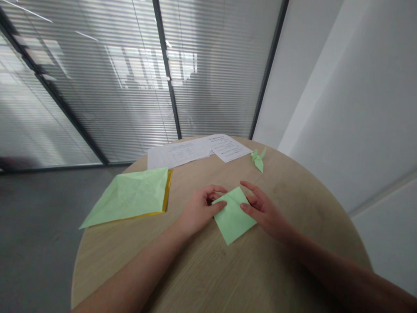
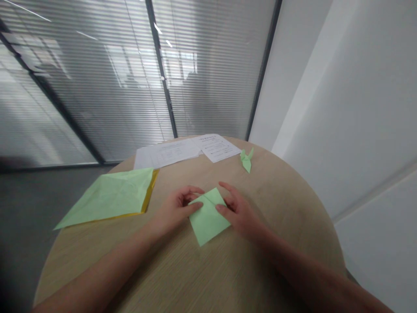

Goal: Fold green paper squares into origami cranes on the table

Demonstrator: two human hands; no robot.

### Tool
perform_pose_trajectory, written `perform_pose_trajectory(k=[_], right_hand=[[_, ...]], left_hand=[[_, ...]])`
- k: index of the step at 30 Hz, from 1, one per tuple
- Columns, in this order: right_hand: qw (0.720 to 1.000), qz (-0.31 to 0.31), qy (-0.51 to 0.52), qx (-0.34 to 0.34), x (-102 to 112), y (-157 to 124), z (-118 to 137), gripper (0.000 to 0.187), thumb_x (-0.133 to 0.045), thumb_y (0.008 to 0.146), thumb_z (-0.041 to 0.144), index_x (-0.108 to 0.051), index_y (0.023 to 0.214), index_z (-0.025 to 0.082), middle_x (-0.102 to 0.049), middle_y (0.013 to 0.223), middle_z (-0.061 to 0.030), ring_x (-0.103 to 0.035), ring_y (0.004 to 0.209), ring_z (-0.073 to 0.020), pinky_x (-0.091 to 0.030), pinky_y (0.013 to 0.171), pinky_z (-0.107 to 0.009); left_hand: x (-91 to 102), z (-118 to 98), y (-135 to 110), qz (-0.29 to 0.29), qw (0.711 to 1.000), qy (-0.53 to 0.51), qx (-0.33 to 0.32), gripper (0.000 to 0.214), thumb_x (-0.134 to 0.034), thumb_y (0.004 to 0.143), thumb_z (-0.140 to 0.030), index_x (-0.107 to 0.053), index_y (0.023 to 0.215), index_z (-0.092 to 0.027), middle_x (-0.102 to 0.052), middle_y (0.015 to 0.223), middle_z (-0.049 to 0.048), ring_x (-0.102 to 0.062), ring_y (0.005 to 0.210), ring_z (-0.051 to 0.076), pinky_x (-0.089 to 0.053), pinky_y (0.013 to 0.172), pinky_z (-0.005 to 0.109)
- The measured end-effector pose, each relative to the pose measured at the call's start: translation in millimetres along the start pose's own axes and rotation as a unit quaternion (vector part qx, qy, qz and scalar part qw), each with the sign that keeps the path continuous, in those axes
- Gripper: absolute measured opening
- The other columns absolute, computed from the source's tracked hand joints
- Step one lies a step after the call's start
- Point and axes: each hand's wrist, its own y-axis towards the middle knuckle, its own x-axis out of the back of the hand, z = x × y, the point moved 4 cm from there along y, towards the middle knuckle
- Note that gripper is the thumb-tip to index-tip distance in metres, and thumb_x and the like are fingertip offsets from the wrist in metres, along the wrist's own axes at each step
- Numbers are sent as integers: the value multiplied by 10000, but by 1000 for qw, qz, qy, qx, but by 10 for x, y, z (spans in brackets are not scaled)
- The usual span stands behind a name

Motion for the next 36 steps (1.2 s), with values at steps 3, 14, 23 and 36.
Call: perform_pose_trajectory(k=[3,14,23,36], right_hand=[[998,42,26,-35,-23,27,-43,597,-711,810,504,-565,1330,251,-756,967,-58,-721,784,-228,-582,729,-376],[998,3,35,-56,32,45,-89,400,-747,782,508,-741,1057,218,-777,963,-69,-740,832,-259,-588,814,-434],[999,-6,9,-39,14,41,-54,362,-734,789,517,-739,998,222,-767,905,-55,-727,831,-255,-585,750,-390],[997,31,-7,-70,-28,11,21,434,-686,780,605,-678,749,172,-656,650,-15,-609,564,-139,-547,558,-271]], left_hand=[[4,6,-2,-9,1000,6,4,331,-718,763,-305,-658,1062,-176,-649,742,0,-581,655,138,-433,603,251],[-11,160,7,22,991,-38,125,407,-645,828,-550,-684,782,-148,-653,645,28,-582,568,134,-458,517,234],[-51,76,-18,33,995,16,89,270,-674,814,-415,-685,752,-152,-635,621,11,-549,542,129,-439,509,235],[26,95,2,-39,992,7,119,234,-628,806,-359,-690,748,-140,-618,618,15,-504,508,123,-391,491,243]])
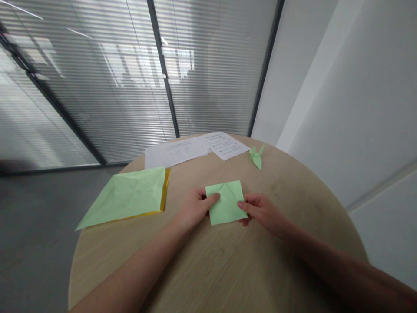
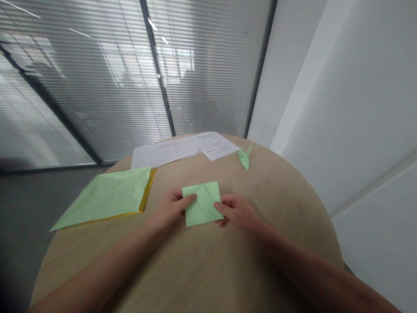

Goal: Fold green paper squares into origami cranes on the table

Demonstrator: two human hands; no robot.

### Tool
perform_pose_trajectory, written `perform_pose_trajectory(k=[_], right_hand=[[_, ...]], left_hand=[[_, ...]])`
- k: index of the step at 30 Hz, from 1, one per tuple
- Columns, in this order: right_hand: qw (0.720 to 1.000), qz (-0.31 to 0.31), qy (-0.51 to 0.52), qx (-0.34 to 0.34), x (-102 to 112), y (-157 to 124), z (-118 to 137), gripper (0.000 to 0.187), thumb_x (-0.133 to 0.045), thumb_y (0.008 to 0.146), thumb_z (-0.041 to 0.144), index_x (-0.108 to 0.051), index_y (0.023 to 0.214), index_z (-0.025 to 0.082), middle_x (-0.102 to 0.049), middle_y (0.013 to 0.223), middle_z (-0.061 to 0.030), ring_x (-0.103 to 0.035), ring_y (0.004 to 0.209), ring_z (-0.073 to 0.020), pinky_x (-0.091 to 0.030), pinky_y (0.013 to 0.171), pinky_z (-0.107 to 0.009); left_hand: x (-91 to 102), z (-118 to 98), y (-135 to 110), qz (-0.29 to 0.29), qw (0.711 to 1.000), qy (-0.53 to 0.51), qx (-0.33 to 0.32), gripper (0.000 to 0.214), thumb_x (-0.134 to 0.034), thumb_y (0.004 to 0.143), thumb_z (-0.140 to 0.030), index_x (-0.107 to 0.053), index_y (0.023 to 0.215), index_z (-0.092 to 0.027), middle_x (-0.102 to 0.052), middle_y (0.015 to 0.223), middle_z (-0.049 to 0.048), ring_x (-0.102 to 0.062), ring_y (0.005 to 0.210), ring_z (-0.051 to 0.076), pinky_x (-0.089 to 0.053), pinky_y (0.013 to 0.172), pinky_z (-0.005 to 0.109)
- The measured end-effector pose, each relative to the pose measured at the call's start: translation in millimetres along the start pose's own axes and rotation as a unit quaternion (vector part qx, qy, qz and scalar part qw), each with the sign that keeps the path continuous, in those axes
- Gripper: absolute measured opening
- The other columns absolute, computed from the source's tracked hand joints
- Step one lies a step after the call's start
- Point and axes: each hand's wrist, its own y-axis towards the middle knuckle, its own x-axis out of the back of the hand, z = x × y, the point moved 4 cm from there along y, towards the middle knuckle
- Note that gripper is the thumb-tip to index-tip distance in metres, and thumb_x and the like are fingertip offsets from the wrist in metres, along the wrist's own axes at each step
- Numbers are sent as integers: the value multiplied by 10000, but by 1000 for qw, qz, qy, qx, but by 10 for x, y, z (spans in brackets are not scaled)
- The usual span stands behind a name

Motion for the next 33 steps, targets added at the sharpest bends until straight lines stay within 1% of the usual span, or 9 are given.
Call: perform_pose_trajectory(k=[5,8,11,15,19,23,29,33], right_hand=[[1000,-14,-4,-13,12,9,-17,406,-710,762,578,-668,740,175,-653,643,-12,-602,546,-133,-538,544,-265],[1000,-21,-5,-17,10,20,-12,416,-728,736,584,-654,727,175,-643,644,-5,-593,534,-127,-526,529,-258],[1000,-22,-15,-16,14,23,-8,442,-730,727,601,-636,719,169,-637,639,-1,-589,517,-118,-512,518,-245],[999,4,-35,-22,27,17,-56,474,-678,776,632,-645,781,159,-671,655,-23,-618,522,-124,-512,522,-242],[997,35,-58,-22,39,33,-147,470,-677,789,627,-635,799,159,-683,638,-28,-606,471,-116,-474,460,-219],[997,42,-66,-24,39,47,-177,467,-659,810,619,-630,762,156,-682,627,-34,-607,468,-111,-474,453,-212],[997,44,-64,-17,30,38,-138,433,-690,801,577,-627,766,151,-683,642,-31,-606,471,-102,-470,458,-202],[997,61,-43,-16,24,42,-164,434,-691,805,574,-641,801,143,-705,684,-49,-628,507,-110,-508,501,-221]], left_hand=[[-23,23,19,9,1000,-3,-1,280,-645,806,-404,-711,818,-132,-674,682,44,-543,541,145,-410,498,256],[-30,28,23,21,1000,-1,-4,328,-669,801,-432,-731,885,-122,-728,782,80,-600,610,169,-447,547,269],[-18,23,19,22,1000,10,-8,340,-669,805,-442,-741,888,-120,-749,828,96,-627,648,182,-467,579,277],[6,12,7,9,1000,6,-16,334,-656,817,-427,-751,915,-122,-762,868,101,-643,672,187,-478,594,277],[25,5,-4,-15,999,-23,-21,348,-670,807,-420,-753,966,-122,-772,933,116,-668,709,201,-511,632,297],[30,-10,-10,-27,999,-13,-15,318,-665,810,-394,-758,954,-126,-777,939,114,-683,729,209,-520,643,298],[26,-11,-13,-31,999,-15,-13,285,-659,815,-386,-763,913,-139,-781,910,98,-690,727,212,-520,628,291],[18,3,-16,-30,999,-31,-15,293,-661,812,-387,-761,938,-142,-782,933,97,-694,723,206,-518,614,283]])
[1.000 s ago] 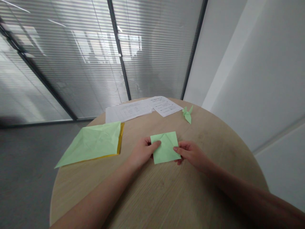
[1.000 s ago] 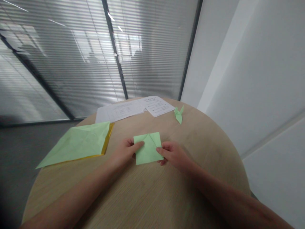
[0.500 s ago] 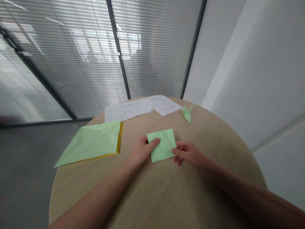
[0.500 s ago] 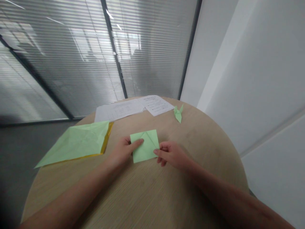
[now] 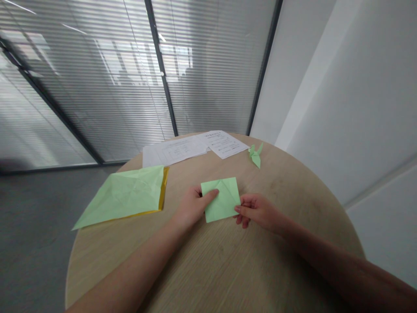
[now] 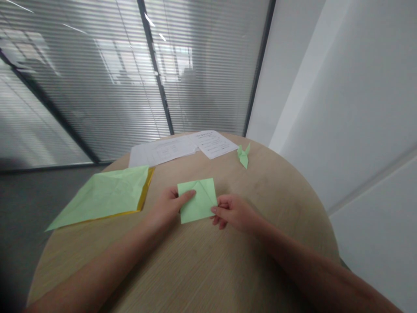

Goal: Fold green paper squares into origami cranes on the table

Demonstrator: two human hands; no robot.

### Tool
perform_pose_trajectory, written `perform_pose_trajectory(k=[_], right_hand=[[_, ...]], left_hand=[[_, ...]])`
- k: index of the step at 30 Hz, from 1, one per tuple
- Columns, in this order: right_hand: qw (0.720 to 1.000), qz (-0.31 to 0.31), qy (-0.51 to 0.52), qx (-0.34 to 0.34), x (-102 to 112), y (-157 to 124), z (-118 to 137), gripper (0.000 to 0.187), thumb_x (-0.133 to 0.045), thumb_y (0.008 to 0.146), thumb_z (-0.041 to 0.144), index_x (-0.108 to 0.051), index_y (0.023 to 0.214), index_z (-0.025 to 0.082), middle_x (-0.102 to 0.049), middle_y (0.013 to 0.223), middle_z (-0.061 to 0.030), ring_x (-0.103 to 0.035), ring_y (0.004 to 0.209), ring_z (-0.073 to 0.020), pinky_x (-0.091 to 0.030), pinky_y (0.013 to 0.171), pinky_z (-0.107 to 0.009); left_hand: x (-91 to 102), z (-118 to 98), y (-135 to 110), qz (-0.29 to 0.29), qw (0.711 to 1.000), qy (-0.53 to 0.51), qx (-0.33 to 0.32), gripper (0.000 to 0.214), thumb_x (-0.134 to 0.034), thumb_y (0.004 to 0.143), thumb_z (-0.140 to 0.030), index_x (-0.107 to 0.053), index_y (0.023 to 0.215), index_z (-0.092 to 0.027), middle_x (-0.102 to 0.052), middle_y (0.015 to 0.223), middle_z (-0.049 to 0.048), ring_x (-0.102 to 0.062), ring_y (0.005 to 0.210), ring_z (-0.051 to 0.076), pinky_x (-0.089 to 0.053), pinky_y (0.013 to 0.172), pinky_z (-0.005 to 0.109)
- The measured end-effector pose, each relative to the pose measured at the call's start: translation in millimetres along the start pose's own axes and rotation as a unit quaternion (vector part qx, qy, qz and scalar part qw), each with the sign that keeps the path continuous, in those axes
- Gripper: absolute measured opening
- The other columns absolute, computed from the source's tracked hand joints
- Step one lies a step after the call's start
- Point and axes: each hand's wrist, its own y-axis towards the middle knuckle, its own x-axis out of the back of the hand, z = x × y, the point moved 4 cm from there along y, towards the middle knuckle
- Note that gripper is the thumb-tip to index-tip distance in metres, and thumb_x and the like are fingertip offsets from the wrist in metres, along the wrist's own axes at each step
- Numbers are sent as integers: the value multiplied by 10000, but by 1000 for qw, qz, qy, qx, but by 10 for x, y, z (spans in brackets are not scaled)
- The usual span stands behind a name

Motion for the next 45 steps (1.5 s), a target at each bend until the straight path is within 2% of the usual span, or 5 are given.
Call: perform_pose_trajectory(k=[15,22,29,41,45], right_hand=[[997,-9,46,-64,24,-39,49,375,-721,744,513,-627,769,151,-719,807,-74,-669,631,-150,-560,540,-268],[999,-36,11,1,7,-3,48,395,-691,791,556,-611,871,178,-647,737,-22,-657,651,-163,-543,480,-247],[999,-47,-15,-15,39,-9,61,418,-664,814,580,-599,787,168,-691,693,-34,-613,494,-109,-506,480,-226],[996,55,72,19,30,-69,144,527,-735,785,351,-644,1282,200,-748,964,-78,-718,859,-203,-594,680,-293],[997,22,79,12,74,-75,164,575,-711,769,292,-605,1329,220,-743,930,-57,-719,852,-202,-601,693,-307]], left_hand=[[82,27,41,-21,999,-15,-23,353,-692,781,-468,-751,876,-133,-768,857,111,-687,710,222,-530,640,316],[28,-31,-10,-15,998,48,-37,348,-667,798,-459,-762,895,-139,-770,873,94,-674,699,211,-517,615,301],[39,-32,-1,-11,998,50,-29,344,-671,798,-456,-764,903,-142,-777,910,111,-692,733,233,-534,634,316],[82,30,34,-22,1000,-5,-4,358,-693,800,-437,-749,988,-138,-775,990,130,-713,759,235,-550,637,323],[78,0,22,-19,1000,2,-8,372,-695,792,-442,-752,996,-136,-775,1005,136,-720,785,250,-558,661,334]])
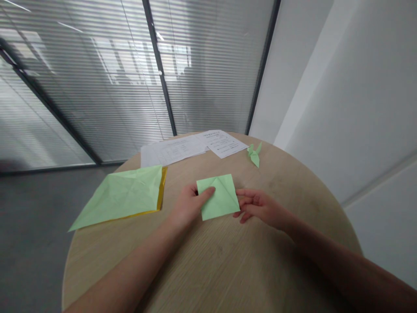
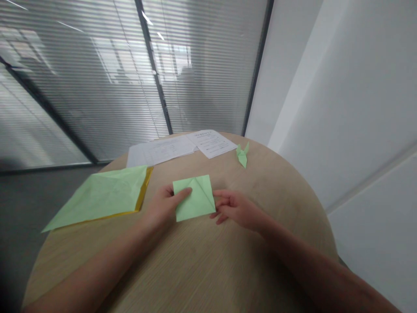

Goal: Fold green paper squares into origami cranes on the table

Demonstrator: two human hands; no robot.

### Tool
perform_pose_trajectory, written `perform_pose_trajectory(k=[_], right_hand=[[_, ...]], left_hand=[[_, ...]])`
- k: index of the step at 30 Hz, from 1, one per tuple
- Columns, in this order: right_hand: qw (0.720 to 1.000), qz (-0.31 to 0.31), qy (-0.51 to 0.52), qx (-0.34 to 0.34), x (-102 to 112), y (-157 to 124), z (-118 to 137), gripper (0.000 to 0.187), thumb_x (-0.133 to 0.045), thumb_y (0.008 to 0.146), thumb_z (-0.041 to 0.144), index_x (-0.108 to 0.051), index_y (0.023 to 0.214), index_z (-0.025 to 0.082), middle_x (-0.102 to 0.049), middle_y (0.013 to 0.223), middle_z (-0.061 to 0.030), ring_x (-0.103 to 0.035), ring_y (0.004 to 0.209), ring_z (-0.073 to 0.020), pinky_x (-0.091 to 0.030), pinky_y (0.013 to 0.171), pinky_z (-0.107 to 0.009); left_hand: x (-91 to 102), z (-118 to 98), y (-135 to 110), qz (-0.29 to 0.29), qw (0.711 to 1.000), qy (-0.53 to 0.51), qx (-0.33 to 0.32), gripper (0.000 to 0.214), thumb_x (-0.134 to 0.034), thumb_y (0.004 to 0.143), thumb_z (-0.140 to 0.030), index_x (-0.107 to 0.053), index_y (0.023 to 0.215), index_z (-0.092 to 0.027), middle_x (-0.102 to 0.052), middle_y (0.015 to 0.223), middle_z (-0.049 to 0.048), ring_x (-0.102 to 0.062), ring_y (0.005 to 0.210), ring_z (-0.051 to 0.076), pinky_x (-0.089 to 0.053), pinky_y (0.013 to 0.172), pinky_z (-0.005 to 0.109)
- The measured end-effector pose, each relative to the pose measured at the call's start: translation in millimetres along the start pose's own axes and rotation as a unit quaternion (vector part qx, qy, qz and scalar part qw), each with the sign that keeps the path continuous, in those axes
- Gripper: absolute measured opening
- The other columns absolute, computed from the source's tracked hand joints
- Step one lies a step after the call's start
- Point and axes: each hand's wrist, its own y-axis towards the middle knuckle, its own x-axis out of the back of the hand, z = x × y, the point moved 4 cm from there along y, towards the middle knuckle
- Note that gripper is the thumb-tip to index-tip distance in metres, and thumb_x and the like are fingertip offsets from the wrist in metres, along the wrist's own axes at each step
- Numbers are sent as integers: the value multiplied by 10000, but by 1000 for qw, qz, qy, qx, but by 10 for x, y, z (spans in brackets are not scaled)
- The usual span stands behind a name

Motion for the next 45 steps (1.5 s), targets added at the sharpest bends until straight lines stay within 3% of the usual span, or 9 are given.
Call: perform_pose_trajectory(k=[4,10,17,24,28,33,37,41,45], right_hand=[[999,-46,-8,-16,51,18,-31,416,-672,823,407,-661,1174,183,-720,911,-71,-708,768,-182,-600,616,-291],[998,-14,-43,-44,31,45,-158,426,-714,784,561,-646,847,145,-705,800,-66,-652,606,-137,-560,519,-259],[998,-12,-32,-50,24,37,-150,385,-767,750,499,-674,867,144,-712,766,-49,-633,556,-113,-542,509,-235],[999,-21,-17,-41,25,24,-48,313,-757,749,404,-695,934,160,-704,859,-57,-685,769,-164,-585,633,-275],[999,-49,-11,-18,21,36,-20,381,-687,804,484,-674,1041,186,-685,901,-58,-686,800,-177,-596,622,-282],[994,-77,-79,-2,-8,71,-85,432,-664,806,608,-623,809,178,-653,722,-24,-650,608,-142,-561,552,-260],[991,-92,-98,-5,-17,66,-70,471,-591,852,639,-632,765,179,-648,674,-21,-615,539,-115,-534,518,-233],[995,-63,-74,3,-31,40,-23,466,-642,821,632,-625,747,172,-652,687,-18,-614,537,-106,-536,525,-230],[999,-8,-32,-3,-29,30,-40,407,-732,781,543,-672,882,154,-699,754,-42,-659,625,-136,-557,572,-252]], left_hand=[[-14,-36,-25,-3,1000,18,-1,363,-690,794,-446,-757,992,-149,-776,1009,125,-718,809,255,-553,659,325],[-14,-41,-25,-3,1000,13,-7,368,-689,786,-451,-756,972,-140,-775,993,123,-711,786,243,-546,656,319],[-9,-38,-19,0,1000,-10,-11,369,-706,784,-453,-757,978,-142,-773,1007,128,-709,781,236,-544,666,320],[-17,-55,-35,-4,1000,-15,-8,386,-698,787,-451,-756,1010,-141,-771,1027,130,-713,803,239,-545,664,312],[-44,-40,-31,14,1000,5,-8,338,-694,794,-429,-765,982,-157,-778,992,110,-708,771,225,-548,666,312],[-75,-24,-33,40,999,28,-6,300,-684,804,-424,-769,926,-162,-781,940,96,-696,727,216,-543,650,312],[-72,-14,-29,48,998,45,-12,307,-685,808,-434,-765,924,-161,-779,936,99,-691,733,219,-543,651,314],[-59,4,-13,46,998,33,-10,313,-694,799,-436,-758,922,-156,-775,917,100,-684,726,218,-544,651,320],[-34,19,-3,25,1000,13,3,304,-700,783,-422,-748,914,-153,-770,884,96,-672,689,207,-529,619,308]])
